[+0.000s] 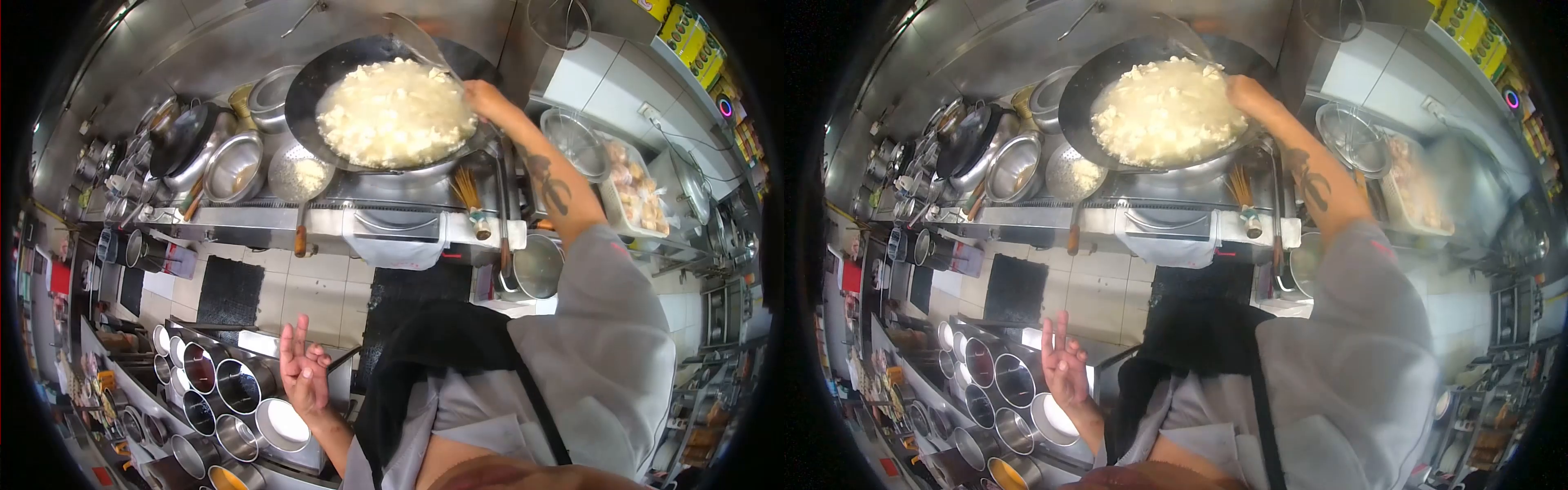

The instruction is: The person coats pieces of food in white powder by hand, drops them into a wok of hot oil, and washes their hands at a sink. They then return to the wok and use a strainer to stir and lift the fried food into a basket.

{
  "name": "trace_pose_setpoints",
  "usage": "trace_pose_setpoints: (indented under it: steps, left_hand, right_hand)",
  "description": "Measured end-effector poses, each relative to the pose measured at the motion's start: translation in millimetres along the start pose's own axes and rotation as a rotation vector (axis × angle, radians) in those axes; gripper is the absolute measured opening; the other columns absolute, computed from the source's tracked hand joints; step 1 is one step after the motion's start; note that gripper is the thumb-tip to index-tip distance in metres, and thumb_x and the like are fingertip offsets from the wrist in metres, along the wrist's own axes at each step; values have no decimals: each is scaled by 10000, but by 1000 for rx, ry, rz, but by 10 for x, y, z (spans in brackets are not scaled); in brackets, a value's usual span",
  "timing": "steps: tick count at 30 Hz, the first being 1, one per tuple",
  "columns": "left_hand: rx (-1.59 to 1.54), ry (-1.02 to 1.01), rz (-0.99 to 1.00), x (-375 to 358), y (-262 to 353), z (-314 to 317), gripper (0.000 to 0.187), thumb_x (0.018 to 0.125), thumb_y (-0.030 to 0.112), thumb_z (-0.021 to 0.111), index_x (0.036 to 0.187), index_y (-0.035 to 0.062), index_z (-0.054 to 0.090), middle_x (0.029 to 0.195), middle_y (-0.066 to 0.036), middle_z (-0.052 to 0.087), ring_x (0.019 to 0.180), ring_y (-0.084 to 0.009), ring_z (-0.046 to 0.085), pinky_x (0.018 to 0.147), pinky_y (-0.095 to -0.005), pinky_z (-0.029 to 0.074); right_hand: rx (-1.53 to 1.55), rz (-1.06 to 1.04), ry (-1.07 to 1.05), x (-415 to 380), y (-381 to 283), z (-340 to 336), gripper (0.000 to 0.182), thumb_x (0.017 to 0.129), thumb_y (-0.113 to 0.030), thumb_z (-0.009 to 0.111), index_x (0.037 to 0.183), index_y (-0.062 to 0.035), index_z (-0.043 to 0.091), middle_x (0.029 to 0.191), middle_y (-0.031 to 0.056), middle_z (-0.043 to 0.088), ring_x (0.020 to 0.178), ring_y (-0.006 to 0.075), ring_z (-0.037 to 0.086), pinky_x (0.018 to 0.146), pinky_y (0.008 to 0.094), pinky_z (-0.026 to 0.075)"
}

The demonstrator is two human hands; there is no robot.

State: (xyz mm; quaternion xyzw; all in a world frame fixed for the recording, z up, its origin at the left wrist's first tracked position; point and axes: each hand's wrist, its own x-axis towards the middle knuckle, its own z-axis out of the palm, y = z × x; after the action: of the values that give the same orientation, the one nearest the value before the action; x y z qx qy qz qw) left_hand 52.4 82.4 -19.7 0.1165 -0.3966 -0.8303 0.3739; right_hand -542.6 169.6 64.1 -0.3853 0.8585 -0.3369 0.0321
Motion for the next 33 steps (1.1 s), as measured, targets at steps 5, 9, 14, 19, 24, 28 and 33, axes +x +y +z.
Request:
trace_pose_setpoints:
  steps: [5, 9, 14, 19, 24, 28, 33]
  left_hand:
    - [16, 24, -37, -27, -117, 145, 812, 759, 96, 711, 1430, 19, 259, 1456, -247, 275, 929, -182, 580, 756, -274, 510]
    - [11, 43, -78, -16, -233, 225, 795, 764, 94, 710, 1426, 28, 276, 1452, -244, 285, 943, -188, 579, 768, -278, 510]
    - [-2, 41, -80, 3, -315, 292, 768, 772, 90, 694, 1422, 35, 289, 1450, -236, 290, 938, -186, 572, 768, -279, 511]
    - [-23, -2, -74, 118, -335, 354, 754, 771, 74, 680, 1419, 34, 296, 1452, -233, 287, 936, -190, 570, 768, -280, 513]
    - [-60, -55, -87, 223, -372, 397, 746, 771, 58, 680, 1415, 32, 303, 1451, -234, 290, 941, -193, 575, 764, -286, 522]
    - [-66, -47, -128, 228, -398, 401, 746, 766, 50, 686, 1411, 32, 311, 1450, -234, 294, 948, -196, 579, 763, -287, 524]
    - [-63, -53, -130, 208, -398, 399, 736, 771, 53, 680, 1410, 31, 315, 1451, -238, 290, 955, -196, 578, 767, -288, 520]
  right_hand:
    - [-133, 200, 31, 408, 685, -196, 277, 853, -101, 403, 978, 33, 610, 621, 165, 596, 419, 255, 561, 432, 377, 462]
    - [-211, 208, -128, 505, 655, -282, 310, 827, -82, 414, 1029, 49, 609, 721, 210, 632, 471, 296, 603, 461, 392, 489]
    - [-166, 136, -170, 177, 302, -730, 310, 856, -109, 417, 1066, 10, 611, 645, 147, 585, 380, 224, 517, 401, 366, 441]
    - [-164, 152, -146, 142, 334, -956, 295, 894, -141, 381, 1053, -31, 604, 537, 80, 507, 334, 187, 462, 363, 340, 405]
    - [-211, 191, -75, 268, 601, -725, 255, 878, -148, 409, 979, -31, 612, 555, 108, 549, 353, 208, 501, 365, 352, 425]
    - [-265, 242, -145, 386, 891, -440, 239, 878, -151, 410, 906, -23, 610, 576, 119, 565, 361, 213, 514, 360, 339, 423]
    - [3, 288, -245, 142, 721, -468, 238, 923, -193, 420, 967, -44, 601, 542, 52, 508, 335, 132, 457, 321, 286, 362]
